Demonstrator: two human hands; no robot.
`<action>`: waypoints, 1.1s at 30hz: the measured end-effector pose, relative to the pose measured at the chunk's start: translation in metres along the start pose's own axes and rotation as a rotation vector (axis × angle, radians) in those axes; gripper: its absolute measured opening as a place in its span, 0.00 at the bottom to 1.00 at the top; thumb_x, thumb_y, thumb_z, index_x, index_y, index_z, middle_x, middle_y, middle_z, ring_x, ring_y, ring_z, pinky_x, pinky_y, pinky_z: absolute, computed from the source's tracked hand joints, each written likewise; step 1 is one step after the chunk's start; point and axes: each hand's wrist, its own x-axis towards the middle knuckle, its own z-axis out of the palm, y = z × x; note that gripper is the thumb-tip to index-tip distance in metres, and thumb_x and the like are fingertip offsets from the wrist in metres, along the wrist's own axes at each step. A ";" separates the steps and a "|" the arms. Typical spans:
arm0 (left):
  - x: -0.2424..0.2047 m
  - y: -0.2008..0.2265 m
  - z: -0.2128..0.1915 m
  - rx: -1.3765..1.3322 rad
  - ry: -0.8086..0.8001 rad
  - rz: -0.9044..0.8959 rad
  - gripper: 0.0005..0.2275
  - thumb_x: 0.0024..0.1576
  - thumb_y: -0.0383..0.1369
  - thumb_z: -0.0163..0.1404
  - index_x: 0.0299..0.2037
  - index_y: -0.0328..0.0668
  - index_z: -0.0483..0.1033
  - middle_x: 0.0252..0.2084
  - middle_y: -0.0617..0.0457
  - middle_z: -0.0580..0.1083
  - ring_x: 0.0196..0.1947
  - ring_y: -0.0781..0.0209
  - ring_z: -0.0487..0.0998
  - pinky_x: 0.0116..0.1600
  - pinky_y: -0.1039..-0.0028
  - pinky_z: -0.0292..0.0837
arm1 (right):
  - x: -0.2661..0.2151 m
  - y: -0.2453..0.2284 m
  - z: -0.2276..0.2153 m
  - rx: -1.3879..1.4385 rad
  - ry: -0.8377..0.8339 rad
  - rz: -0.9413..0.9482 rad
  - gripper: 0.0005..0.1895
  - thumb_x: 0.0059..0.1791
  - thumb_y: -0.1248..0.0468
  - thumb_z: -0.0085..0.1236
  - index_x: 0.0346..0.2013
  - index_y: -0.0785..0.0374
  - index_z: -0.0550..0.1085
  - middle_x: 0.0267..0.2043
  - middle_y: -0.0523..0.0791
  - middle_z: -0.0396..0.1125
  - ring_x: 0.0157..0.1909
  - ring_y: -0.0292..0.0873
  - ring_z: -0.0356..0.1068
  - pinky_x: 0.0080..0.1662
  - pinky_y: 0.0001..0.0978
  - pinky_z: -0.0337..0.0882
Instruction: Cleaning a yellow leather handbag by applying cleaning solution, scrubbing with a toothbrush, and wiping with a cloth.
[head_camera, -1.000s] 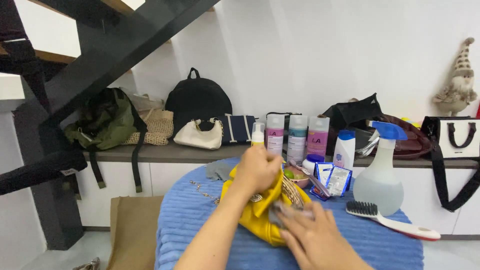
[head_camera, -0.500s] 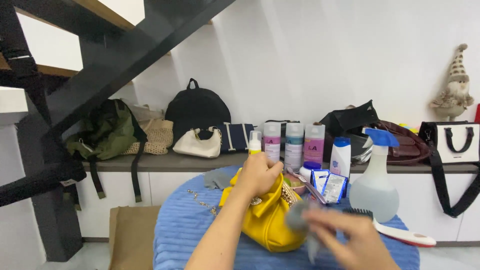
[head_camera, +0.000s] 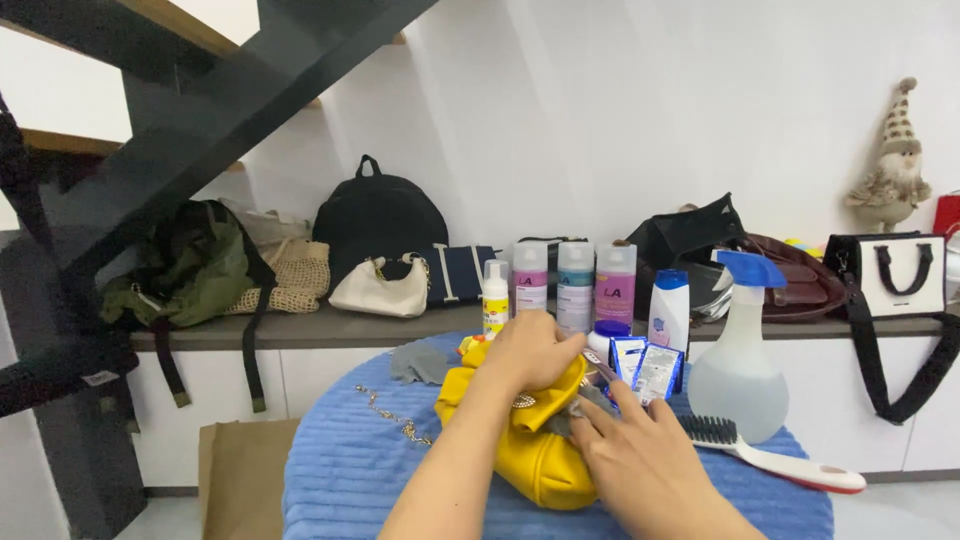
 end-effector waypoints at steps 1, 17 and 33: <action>0.002 0.000 0.004 0.037 0.004 0.037 0.23 0.61 0.46 0.45 0.14 0.43 0.65 0.17 0.52 0.63 0.20 0.58 0.64 0.31 0.63 0.61 | 0.000 0.001 -0.001 0.009 -0.036 -0.019 0.10 0.50 0.58 0.46 0.38 0.53 0.76 0.46 0.39 0.71 0.61 0.59 0.61 0.38 0.55 0.67; 0.010 -0.002 0.013 0.119 0.017 0.059 0.23 0.59 0.50 0.44 0.18 0.43 0.73 0.19 0.51 0.70 0.24 0.58 0.72 0.33 0.67 0.69 | -0.007 0.004 0.001 1.010 -0.103 0.133 0.19 0.49 0.63 0.52 0.52 0.48 0.84 0.59 0.38 0.75 0.61 0.42 0.72 0.61 0.40 0.66; 0.000 -0.003 0.007 0.048 0.013 0.012 0.22 0.62 0.49 0.45 0.20 0.44 0.73 0.19 0.54 0.67 0.22 0.62 0.69 0.32 0.72 0.66 | -0.018 0.023 -0.051 1.414 -0.150 0.930 0.21 0.49 0.66 0.56 0.55 0.55 0.85 0.59 0.44 0.76 0.37 0.47 0.81 0.36 0.36 0.89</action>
